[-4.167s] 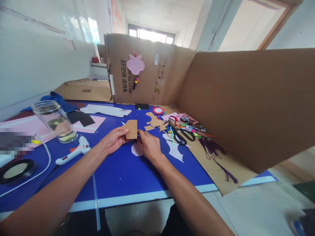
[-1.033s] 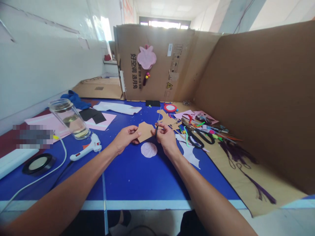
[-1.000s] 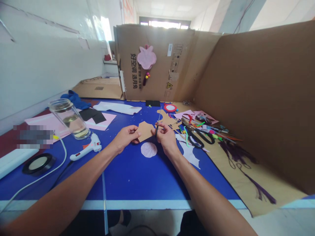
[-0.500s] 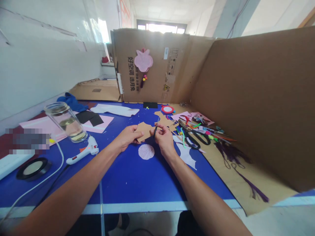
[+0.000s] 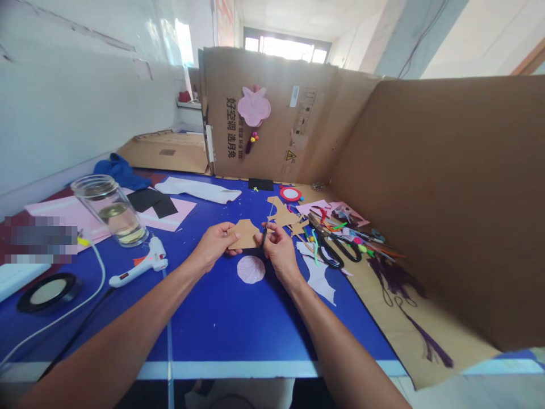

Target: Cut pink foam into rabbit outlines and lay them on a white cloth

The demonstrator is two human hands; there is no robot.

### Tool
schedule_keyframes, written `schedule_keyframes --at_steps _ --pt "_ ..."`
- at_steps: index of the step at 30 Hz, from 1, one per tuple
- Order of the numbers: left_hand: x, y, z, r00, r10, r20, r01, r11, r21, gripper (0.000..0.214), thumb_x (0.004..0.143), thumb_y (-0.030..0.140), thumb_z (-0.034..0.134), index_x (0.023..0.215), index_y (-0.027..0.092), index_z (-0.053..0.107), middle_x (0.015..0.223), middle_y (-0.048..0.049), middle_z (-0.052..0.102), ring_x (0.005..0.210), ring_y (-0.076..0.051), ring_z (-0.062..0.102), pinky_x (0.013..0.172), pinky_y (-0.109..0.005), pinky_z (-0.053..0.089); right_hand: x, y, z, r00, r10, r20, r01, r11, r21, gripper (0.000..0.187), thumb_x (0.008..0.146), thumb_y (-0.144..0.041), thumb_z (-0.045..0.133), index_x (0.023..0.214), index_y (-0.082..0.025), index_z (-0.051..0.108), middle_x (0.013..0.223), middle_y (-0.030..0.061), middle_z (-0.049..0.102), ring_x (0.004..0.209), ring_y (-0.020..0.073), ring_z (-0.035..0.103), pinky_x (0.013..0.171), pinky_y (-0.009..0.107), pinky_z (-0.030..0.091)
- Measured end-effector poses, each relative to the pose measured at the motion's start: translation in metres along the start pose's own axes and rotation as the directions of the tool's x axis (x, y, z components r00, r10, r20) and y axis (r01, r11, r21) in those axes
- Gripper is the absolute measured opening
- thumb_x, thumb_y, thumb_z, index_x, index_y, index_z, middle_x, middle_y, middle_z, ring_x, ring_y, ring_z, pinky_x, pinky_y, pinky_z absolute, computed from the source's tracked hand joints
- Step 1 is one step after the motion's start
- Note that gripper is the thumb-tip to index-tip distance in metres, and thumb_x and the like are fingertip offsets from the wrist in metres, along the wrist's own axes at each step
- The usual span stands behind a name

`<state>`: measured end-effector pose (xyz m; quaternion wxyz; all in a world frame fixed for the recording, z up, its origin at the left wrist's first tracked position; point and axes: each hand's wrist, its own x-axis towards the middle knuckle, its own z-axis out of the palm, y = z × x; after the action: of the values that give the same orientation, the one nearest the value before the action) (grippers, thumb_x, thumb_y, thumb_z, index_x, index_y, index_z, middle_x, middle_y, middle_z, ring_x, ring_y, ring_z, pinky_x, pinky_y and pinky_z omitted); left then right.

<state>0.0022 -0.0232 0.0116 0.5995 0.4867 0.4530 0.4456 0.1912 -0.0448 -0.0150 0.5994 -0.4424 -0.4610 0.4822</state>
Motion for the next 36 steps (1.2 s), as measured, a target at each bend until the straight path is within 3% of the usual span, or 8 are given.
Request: schedule_keyframes --at_steps 11,15,19,25,31,36 --pt "-0.006 0.002 0.002 0.988 -0.114 0.107 0.126 0.985 -0.114 0.016 0.086 0.018 0.082 0.098 0.013 0.072 0.078 -0.0058 0.076 0.054 -0.01 0.069 0.051 -0.019 0.054 -0.002 -0.008 0.001 0.997 0.014 -0.076 -0.009 0.998 0.056 0.061 0.068 -0.046 0.096 0.116 -0.023 0.066 0.063 -0.0085 0.057 0.048 0.0083 0.037 0.045 0.022 0.026" --pt "-0.006 0.001 0.003 0.992 -0.094 0.079 0.098 0.994 -0.051 0.012 0.089 0.017 0.078 0.098 0.012 0.072 0.069 -0.0046 0.074 0.05 -0.012 0.067 0.049 -0.019 0.051 -0.002 -0.007 -0.001 0.995 0.01 -0.099 -0.002 0.997 0.08 0.059 0.07 -0.047 0.095 0.115 -0.023 0.066 0.064 -0.0096 0.055 0.047 0.0067 0.034 0.045 0.022 0.024" --pt "-0.005 -0.001 0.002 0.994 -0.079 0.075 0.08 0.997 -0.008 0.01 0.089 0.017 0.077 0.094 0.014 0.069 0.062 -0.0031 0.072 0.049 -0.012 0.067 0.048 -0.019 0.05 -0.001 -0.007 -0.005 0.993 0.029 -0.115 -0.018 0.995 0.102 0.059 0.072 -0.047 0.094 0.118 -0.023 0.066 0.073 -0.0069 0.062 0.048 0.0061 0.036 0.046 0.022 0.025" --pt "-0.002 -0.004 0.001 0.994 -0.066 0.083 0.064 0.997 0.033 0.014 0.086 0.021 0.082 0.092 0.013 0.071 0.059 -0.0027 0.07 0.048 -0.012 0.065 0.047 -0.018 0.047 -0.004 -0.011 -0.003 0.998 0.01 -0.058 -0.011 1.0 -0.011 0.057 0.07 -0.045 0.094 0.116 -0.022 0.068 0.065 -0.0082 0.058 0.05 0.0077 0.037 0.047 0.022 0.028" --pt "-0.003 0.001 -0.001 0.989 -0.063 0.133 0.077 0.991 -0.108 0.024 0.085 0.02 0.085 0.107 0.013 0.077 0.081 -0.0066 0.079 0.056 -0.01 0.069 0.054 -0.019 0.054 -0.006 -0.014 0.0 0.997 0.02 -0.072 -0.021 1.0 -0.009 0.057 0.07 -0.046 0.093 0.113 -0.022 0.066 0.062 -0.0084 0.057 0.048 0.0084 0.038 0.046 0.022 0.027" --pt "-0.004 -0.001 -0.001 0.971 -0.112 0.211 0.138 0.984 -0.114 0.026 0.084 0.026 0.089 0.102 0.012 0.076 0.087 -0.0121 0.082 0.063 -0.013 0.073 0.06 -0.021 0.059 -0.007 -0.015 -0.001 0.993 -0.014 -0.119 0.016 1.0 0.01 0.055 0.07 -0.047 0.093 0.113 -0.024 0.066 0.062 -0.0093 0.054 0.047 0.0078 0.035 0.044 0.022 0.026"
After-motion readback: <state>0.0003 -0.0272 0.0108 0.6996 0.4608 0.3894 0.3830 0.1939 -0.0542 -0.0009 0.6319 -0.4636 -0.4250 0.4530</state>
